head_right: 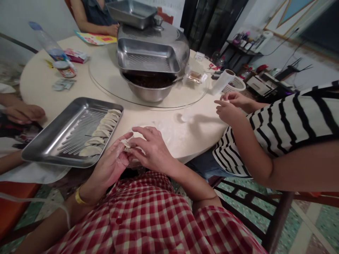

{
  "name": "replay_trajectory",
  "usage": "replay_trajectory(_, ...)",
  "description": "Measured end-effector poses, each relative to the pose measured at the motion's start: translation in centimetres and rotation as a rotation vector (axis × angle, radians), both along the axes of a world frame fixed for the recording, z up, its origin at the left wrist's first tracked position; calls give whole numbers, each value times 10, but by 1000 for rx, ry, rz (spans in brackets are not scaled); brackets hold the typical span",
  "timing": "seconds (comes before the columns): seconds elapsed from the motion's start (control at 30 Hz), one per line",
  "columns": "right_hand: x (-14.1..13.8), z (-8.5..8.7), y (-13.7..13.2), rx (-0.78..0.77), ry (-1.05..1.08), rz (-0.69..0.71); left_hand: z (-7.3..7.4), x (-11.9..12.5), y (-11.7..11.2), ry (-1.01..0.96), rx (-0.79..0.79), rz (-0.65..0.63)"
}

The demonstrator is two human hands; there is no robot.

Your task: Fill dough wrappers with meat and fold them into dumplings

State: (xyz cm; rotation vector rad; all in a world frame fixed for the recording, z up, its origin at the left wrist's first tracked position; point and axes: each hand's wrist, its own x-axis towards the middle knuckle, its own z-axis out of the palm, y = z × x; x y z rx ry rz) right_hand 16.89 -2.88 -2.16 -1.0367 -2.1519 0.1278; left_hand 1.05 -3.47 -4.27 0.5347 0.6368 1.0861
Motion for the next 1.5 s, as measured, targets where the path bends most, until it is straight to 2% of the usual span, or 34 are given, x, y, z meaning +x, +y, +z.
replay_trajectory(0.2, 0, -7, 8, 29, 7, -27, -2, 0, 6, 5, -21, 9)
replay_trajectory(0.33, 0, -9, 11, 63, -34, 13, -2, 1, 10, 4, -35, -5)
replay_trajectory(0.5, -1, -14, 16, 53, -71, -13, -4, 3, 15, 42, -49, 12)
replay_trajectory(0.7, 2, -12, 23, -4, 15, 7, 1, -2, 18, 82, -78, 7)
replay_trajectory(0.83, 1, -6, 26, -144, 103, -14, 1, -9, 17, 82, -73, -16)
replay_trajectory(0.97, 0, -10, 31, -426, 336, -43, -2, -14, 15, 18, -68, -92)
replay_trajectory(1.07, 1, -15, 32, -617, 477, -4, -3, -14, 13, 3, -86, -95)
replay_trajectory(1.13, 1, -14, 31, -657, 514, 50, -3, -15, 9, 10, -114, -72)
replay_trajectory(1.2, -6, -8, 32, -606, 529, 109, -3, -21, 2, 15, -139, -60)
replay_trajectory(1.27, -23, -2, 41, -482, 469, 158, -3, -33, -10, 16, -143, -56)
replay_trajectory(1.37, -69, 6, 65, -300, 37, 222, -2, -60, -33, 44, -171, 27)
replay_trajectory(1.43, -104, 8, 83, -281, -279, 197, -3, -81, -50, 67, -211, 135)
replay_trajectory(1.5, -132, 6, 98, -329, -452, 181, -4, -103, -63, 80, -242, 237)
